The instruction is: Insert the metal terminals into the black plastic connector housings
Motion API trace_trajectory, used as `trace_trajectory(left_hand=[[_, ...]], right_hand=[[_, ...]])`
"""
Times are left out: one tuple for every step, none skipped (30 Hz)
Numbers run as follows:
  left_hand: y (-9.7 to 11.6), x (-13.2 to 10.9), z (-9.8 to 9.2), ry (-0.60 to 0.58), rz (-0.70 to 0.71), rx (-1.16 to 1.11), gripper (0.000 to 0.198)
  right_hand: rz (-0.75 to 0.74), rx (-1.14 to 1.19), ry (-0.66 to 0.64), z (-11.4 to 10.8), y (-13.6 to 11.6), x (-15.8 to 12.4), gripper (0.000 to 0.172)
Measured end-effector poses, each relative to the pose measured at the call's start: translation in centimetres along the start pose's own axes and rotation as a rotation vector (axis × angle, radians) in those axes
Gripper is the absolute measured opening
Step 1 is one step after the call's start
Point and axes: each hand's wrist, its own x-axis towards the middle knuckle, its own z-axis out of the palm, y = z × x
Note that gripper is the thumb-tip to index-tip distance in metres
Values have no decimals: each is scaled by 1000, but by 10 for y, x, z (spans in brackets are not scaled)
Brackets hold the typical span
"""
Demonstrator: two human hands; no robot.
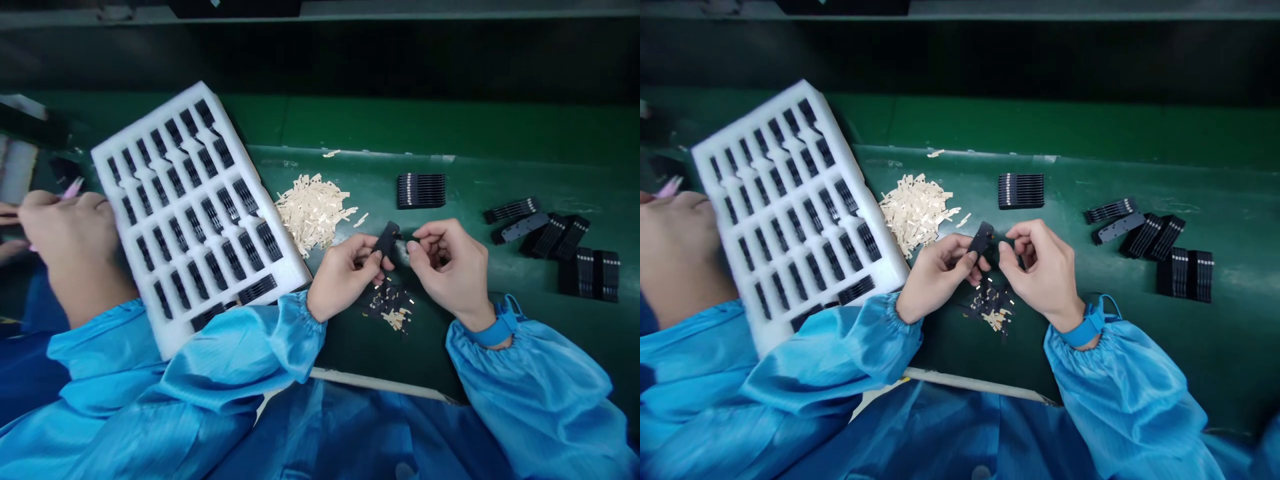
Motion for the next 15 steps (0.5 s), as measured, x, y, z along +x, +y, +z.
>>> trace_trajectory(left_hand=[[1,0,1,-10,-29,-45,14],[1,0,2,-16,-54,-78,14],[1,0,4,-21,-75,-97,13],[1,0,5,-22,-88,-107,13],[1,0,6,-19,-95,-107,12],[0,0,7,-14,-98,-101,11],[0,0,7,-8,-98,-89,11],[-1,-1,8,-2,-96,-74,10],[-1,-1,9,5,-94,-56,11],[-2,-1,9,12,-88,-37,11],[-2,-2,9,18,-81,-20,11],[-3,-2,10,22,-73,-3,11],[-4,-3,10,23,-63,12,11],[-4,-3,10,22,-54,25,11],[-5,-4,11,20,-47,35,11]], right_hand=[[1,18,-5,0,-1,0,10],[-2,30,-12,0,-2,1,9],[-3,39,-18,1,-3,1,9],[-4,49,-23,2,-4,1,10],[-3,59,-27,2,-5,1,10],[-1,68,-29,3,-5,1,10],[2,75,-29,4,-6,1,10],[5,83,-29,4,-6,0,9],[10,90,-27,5,-7,0,8],[16,97,-23,6,-7,0,8],[24,104,-19,6,-7,0,7],[31,111,-16,7,-7,-1,7],[39,118,-12,7,-8,-1,7],[49,125,-9,8,-8,-1,7],[58,132,-7,8,-8,-2,8]])
